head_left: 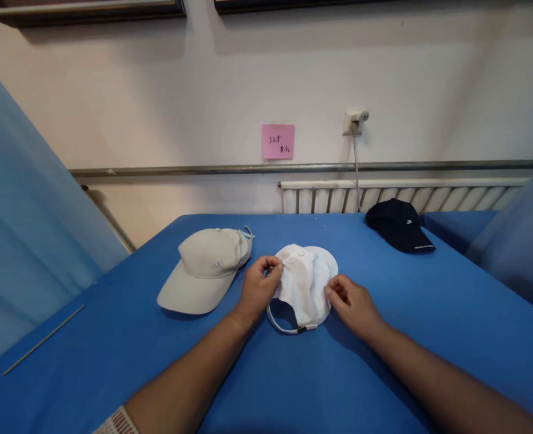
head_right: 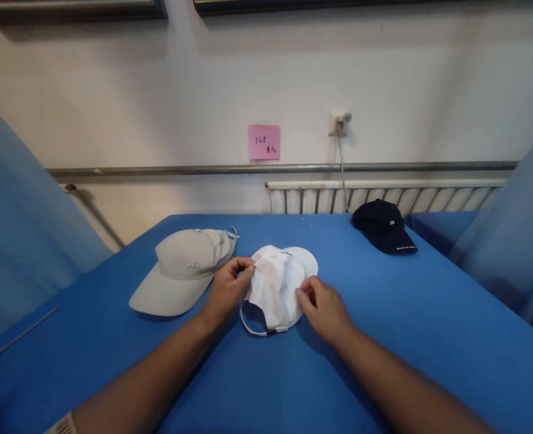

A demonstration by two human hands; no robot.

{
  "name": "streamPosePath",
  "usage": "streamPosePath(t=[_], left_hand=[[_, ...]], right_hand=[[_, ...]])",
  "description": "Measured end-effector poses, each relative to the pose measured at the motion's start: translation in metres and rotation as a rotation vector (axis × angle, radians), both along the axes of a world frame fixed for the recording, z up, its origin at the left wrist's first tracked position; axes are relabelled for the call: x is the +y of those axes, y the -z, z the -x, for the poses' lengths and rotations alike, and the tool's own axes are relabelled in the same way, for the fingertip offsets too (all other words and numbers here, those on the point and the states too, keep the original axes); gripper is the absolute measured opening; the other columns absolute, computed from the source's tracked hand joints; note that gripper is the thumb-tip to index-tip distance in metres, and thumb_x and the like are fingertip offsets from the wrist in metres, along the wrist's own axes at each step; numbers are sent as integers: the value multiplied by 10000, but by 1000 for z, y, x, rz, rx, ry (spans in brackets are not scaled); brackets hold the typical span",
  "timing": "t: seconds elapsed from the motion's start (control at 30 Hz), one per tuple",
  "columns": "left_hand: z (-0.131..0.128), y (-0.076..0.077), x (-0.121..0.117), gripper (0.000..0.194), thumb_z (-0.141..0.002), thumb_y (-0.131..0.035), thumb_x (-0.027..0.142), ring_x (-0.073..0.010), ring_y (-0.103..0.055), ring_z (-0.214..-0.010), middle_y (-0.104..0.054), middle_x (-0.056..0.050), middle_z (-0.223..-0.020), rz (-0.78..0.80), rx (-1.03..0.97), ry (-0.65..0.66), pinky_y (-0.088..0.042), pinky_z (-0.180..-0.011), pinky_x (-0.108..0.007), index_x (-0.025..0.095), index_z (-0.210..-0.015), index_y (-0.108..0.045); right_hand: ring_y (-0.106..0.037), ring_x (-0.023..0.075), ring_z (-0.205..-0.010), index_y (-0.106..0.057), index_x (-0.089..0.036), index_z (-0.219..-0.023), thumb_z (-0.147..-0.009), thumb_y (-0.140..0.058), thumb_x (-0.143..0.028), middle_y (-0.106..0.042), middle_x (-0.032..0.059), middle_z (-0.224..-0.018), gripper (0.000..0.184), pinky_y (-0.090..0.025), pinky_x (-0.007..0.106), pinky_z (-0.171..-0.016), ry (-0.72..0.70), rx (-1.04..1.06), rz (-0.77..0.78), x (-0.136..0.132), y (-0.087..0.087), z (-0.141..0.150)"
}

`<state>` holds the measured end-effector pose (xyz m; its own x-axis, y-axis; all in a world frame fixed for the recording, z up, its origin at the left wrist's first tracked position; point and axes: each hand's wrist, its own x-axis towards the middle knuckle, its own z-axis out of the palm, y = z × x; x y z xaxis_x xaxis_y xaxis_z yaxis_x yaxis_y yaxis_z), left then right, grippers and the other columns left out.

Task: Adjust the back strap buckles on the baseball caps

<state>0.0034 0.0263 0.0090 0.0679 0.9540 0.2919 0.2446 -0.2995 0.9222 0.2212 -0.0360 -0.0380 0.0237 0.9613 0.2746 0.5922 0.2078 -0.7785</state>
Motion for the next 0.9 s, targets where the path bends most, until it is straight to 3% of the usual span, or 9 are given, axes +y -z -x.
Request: streamPosePath(t=[0.13,0.3,0.43,0.5,0.57,0.63,0.77,0.83,0.9], left_hand=[[-8,1,-11,160,-775,-606,321,-147,-566,-729,-623,-13,-778,-16,18,58,-466,-709,-257,162,-772,-612],[-5,2,-15,172,-825,-566,322,-189,-616,-888,-659,-51,-923,-102,127,106,-488,-843,-319,169,-881,-620],[4,4,-17,558,-755,-679,365,-280,-510,-1201,-566,-130,-1277,-300,403,128,-388,-1044,-456,174,-1250,-510],[5,6,-20,775,-684,-745,402,-322,-422,-1298,-484,-149,-1383,-414,568,188,-319,-1098,-507,181,-1351,-420],[4,9,-22,869,-657,-761,397,-342,-368,-1343,-435,-152,-1435,-488,694,236,-280,-1121,-528,190,-1399,-360],[4,11,-23,819,-691,-715,296,-337,-364,-1349,-422,-154,-1445,-542,755,199,-284,-1120,-526,186,-1409,-336],[8,11,-19,636,-717,-557,99,-314,-391,-1322,-454,-176,-1390,-682,695,-79,-290,-1114,-514,141,-1330,-394],[10,11,-16,625,-702,-536,83,-311,-402,-1308,-470,-171,-1366,-712,669,-85,-298,-1108,-512,141,-1310,-404],[10,13,-15,643,-690,-540,90,-309,-413,-1298,-481,-155,-1357,-695,680,5,-308,-1101,-511,155,-1314,-399]], right_hand=[[-525,132,-557,-522,-221,-852,-824,-632,-414,-572,-32,-656,224,-389,252,-558,-103,-95,-98,-15,-7,15],[-489,115,-535,-500,-217,-738,-919,-513,-342,-536,-37,-599,220,-362,248,-549,-46,-79,-191,-14,-1,19],[-426,97,-471,-492,-218,-717,-912,-539,-372,-462,-64,-531,254,-345,234,-497,18,98,-214,-7,7,15],[-417,94,-469,-497,-216,-718,-904,-555,-378,-453,-66,-533,254,-341,229,-484,41,157,-235,-6,8,14],[-418,92,-476,-499,-213,-718,-899,-565,-374,-457,-64,-547,251,-339,225,-478,60,199,-254,-5,9,13],[-414,90,-476,-494,-213,-716,-900,-564,-365,-452,-65,-551,248,-335,222,-473,70,231,-262,-5,9,13],[-411,91,-479,-490,-213,-717,-906,-555,-342,-442,-67,-548,238,-333,225,-482,48,216,-257,-5,10,13],[-415,93,-489,-492,-213,-719,-907,-553,-337,-448,-64,-557,234,-338,228,-494,25,193,-250,-5,12,13],[-421,96,-494,-495,-213,-723,-909,-548,-338,-457,-61,-563,230,-346,228,-500,8,188,-242,-5,14,13]])
